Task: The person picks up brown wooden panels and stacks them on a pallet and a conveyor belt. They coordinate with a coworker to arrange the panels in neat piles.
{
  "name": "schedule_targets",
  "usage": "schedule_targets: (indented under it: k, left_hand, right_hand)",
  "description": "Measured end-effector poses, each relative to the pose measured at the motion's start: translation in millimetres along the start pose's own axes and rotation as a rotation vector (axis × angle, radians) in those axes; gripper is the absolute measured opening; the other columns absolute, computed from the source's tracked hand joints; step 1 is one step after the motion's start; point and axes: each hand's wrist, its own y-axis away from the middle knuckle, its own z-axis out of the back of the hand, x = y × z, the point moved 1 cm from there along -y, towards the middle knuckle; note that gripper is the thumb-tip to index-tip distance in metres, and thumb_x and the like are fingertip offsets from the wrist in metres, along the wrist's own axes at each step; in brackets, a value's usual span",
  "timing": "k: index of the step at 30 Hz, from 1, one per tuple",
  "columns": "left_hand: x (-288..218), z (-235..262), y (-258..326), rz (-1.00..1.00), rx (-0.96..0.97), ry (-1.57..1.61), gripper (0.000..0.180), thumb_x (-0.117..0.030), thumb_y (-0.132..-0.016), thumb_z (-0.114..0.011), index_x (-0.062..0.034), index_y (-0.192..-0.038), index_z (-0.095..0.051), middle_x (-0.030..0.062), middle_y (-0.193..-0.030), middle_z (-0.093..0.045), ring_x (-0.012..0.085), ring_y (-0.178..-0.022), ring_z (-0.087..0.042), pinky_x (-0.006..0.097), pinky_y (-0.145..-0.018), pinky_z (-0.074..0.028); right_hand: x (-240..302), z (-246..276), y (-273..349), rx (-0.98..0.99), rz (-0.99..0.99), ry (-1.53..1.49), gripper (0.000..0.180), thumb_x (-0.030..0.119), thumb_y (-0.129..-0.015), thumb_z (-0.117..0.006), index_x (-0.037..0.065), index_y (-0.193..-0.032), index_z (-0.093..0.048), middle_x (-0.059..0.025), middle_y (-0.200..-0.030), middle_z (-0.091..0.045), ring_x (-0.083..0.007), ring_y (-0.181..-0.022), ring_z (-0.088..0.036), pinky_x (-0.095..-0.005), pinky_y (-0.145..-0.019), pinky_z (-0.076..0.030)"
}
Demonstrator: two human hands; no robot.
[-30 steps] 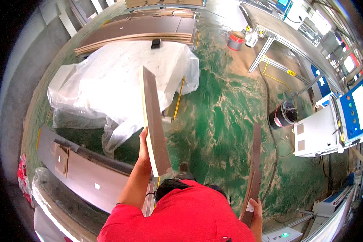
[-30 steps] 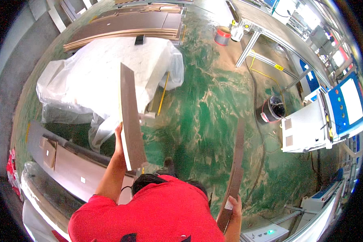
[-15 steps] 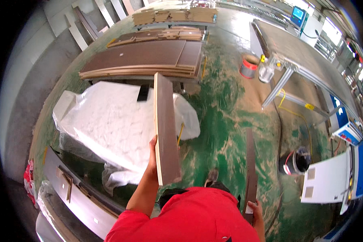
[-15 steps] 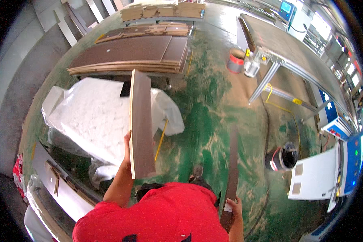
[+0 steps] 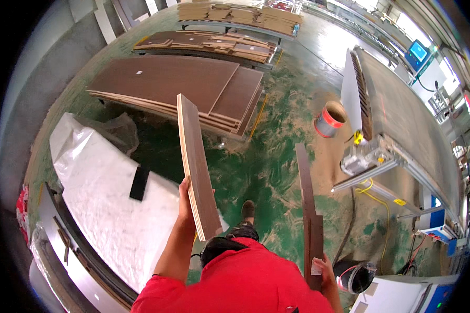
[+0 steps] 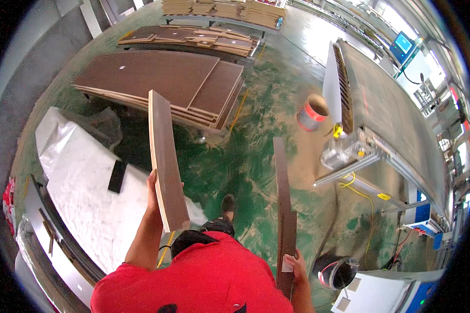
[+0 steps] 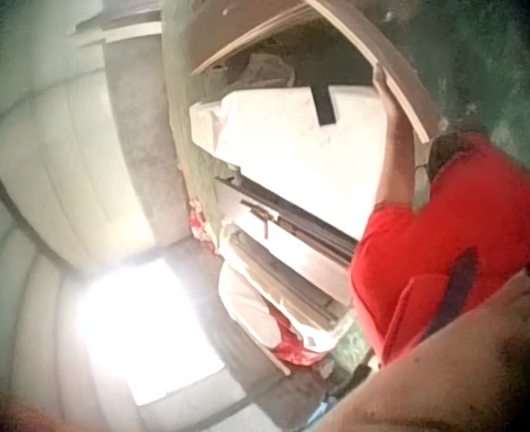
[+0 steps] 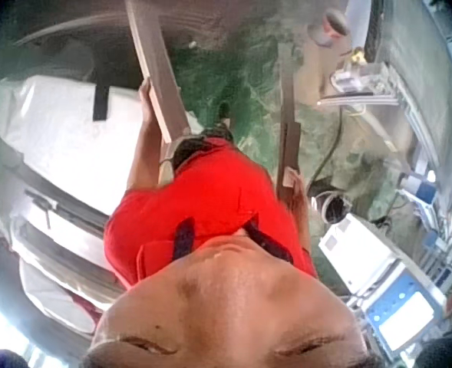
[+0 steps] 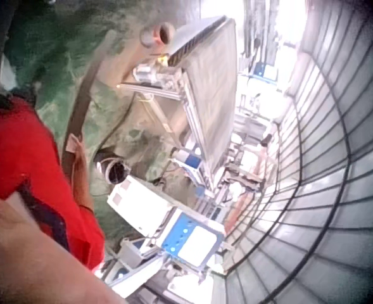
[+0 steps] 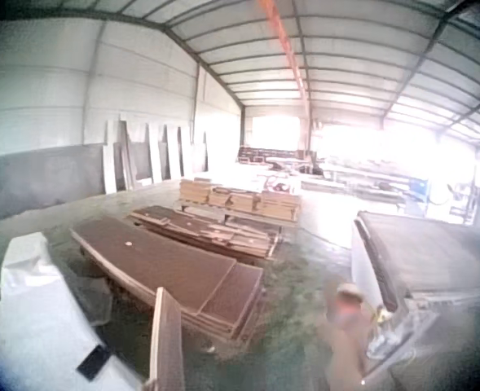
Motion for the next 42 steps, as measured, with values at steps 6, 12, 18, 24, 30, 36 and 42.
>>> schedule_targets:
  k: [6,12,18,24,30,36,42]
  left_hand:
    - [-76.0,-139.8,-198.2,-0.077,-0.028,0.077,0.066,-0.067,-0.086,-0.049,-0.0096,-0.118,-0.053,0.0109,-0.090,-0.060,0.0243,-0.079,-0.062,0.039,-0.065,-0.052]
    - [-117.6,-262.6,-365.4,-0.075,0.023,0.102,0.064,-0.071,-0.085,-0.045,-0.0141,-0.114,-0.057,0.0068,-0.082,-0.061,0.0248,-0.073,-0.063,0.038,-0.063,-0.053]
    - [-159.5,-371.0,-494.7,-0.008,-0.095,0.091,0.074,-0.076,-0.080,-0.047,-0.0136,-0.120,-0.055,0.0091,-0.091,-0.059,0.0275,-0.078,-0.062,0.043,-0.065,-0.053]
    - [-173.3,-432.3,-645.1,-0.148,-0.194,0.085,0.076,-0.074,-0.080,-0.048,-0.0130,-0.125,-0.052,0.0114,-0.101,-0.057,0.0292,-0.084,-0.061,0.045,-0.071,-0.053]
    - [-210.9,-503.7,-812.5,-0.161,-0.225,0.083,0.078,-0.073,-0.078,-0.052,-0.0109,-0.126,-0.049,0.0140,-0.102,-0.056,0.0303,-0.084,-0.060,0.046,-0.069,-0.053]
    - [-254.8,-583.0,-1006.8,-0.116,-0.330,0.104,0.086,-0.077,-0.073,-0.055,-0.0114,-0.128,-0.046,0.0123,-0.110,-0.050,0.0304,-0.092,-0.055,0.045,-0.071,-0.052]
    - [-305.9,-656.9,-1175.3,-0.103,-0.479,0.097,0.073,-0.069,-0.075,-0.065,-0.0097,-0.115,-0.054,0.0087,-0.090,-0.056,0.0238,-0.069,-0.058,0.039,-0.055,-0.050]
  right_hand:
    - [221.6,-45.5,-120.2,-0.086,0.047,0.034,0.075,0.005,-0.075,-0.076,0.004,-0.141,-0.038,-0.0098,-0.097,-0.067,-0.0191,-0.081,-0.066,-0.0322,-0.071,-0.053]
    - [358.1,-64.3,-275.2,-0.086,0.069,0.010,0.077,0.006,-0.075,-0.077,0.005,-0.142,-0.039,-0.0105,-0.093,-0.066,-0.0182,-0.080,-0.065,-0.0314,-0.070,-0.053]
    - [521.2,-89.4,-441.3,-0.019,0.099,0.038,0.074,0.008,-0.077,-0.076,0.006,-0.141,-0.040,-0.0104,-0.093,-0.066,-0.0172,-0.080,-0.065,-0.0308,-0.068,-0.053]
    - [646.4,-104.3,-607.1,0.032,0.075,-0.008,0.072,0.006,-0.075,-0.077,0.006,-0.138,-0.041,-0.0095,-0.094,-0.066,-0.0178,-0.076,-0.065,-0.0317,-0.064,-0.053]
    - [799.3,-126.5,-720.2,0.083,0.082,0.096,0.072,0.003,-0.076,-0.075,0.005,-0.139,-0.041,-0.0098,-0.100,-0.066,-0.0170,-0.084,-0.066,-0.0298,-0.072,-0.053]
    - [932.1,-146.5,-839.1,0.069,0.072,0.187,0.076,0.004,-0.075,-0.074,0.004,-0.142,-0.038,-0.0105,-0.118,-0.063,-0.0194,-0.099,-0.064,-0.0338,-0.083,-0.052]
    - [1069.2,-195.4,-948.3,0.085,0.075,0.166,0.074,0.005,-0.074,-0.077,0.004,-0.138,-0.041,-0.0096,-0.105,-0.065,-0.0180,-0.088,-0.066,-0.0315,-0.076,-0.054]
